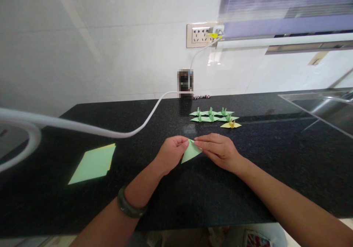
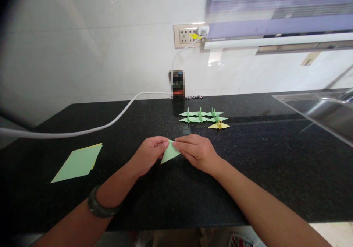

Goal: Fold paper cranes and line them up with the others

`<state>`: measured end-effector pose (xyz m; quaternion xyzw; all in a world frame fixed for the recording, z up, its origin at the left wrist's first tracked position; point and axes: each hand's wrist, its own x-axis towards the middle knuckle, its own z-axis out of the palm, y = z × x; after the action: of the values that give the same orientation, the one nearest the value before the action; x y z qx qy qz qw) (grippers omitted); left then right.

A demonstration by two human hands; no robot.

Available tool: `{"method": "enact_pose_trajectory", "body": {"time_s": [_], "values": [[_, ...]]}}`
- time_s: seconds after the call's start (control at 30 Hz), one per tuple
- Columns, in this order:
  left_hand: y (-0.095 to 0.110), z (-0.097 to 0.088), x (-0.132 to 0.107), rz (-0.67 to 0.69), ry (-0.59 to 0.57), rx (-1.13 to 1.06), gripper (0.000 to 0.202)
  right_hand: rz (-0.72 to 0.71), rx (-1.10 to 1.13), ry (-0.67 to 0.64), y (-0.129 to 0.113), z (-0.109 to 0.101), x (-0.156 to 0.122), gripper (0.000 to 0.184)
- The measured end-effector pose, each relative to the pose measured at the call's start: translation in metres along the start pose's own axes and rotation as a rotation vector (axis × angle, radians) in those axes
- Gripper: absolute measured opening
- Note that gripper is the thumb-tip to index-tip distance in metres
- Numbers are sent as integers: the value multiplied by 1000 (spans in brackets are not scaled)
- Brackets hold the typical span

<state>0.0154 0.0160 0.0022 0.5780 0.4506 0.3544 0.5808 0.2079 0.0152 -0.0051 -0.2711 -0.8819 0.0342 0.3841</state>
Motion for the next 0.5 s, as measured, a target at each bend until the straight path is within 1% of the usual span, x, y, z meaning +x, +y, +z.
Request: {"method": "enact_pose_trajectory", "body": {"time_s": [0.17,0.3,0.5], "values": [[1,0,0,1,11,18,28,-26,-22,-38,-2,0,0,32],[2,1,1,2,30,14,25,-69,-35,-36,-3,0,0,33],[3,0,0,-32,15,-38,25,-54,-90,-40,-3,2,-1,32]]}}
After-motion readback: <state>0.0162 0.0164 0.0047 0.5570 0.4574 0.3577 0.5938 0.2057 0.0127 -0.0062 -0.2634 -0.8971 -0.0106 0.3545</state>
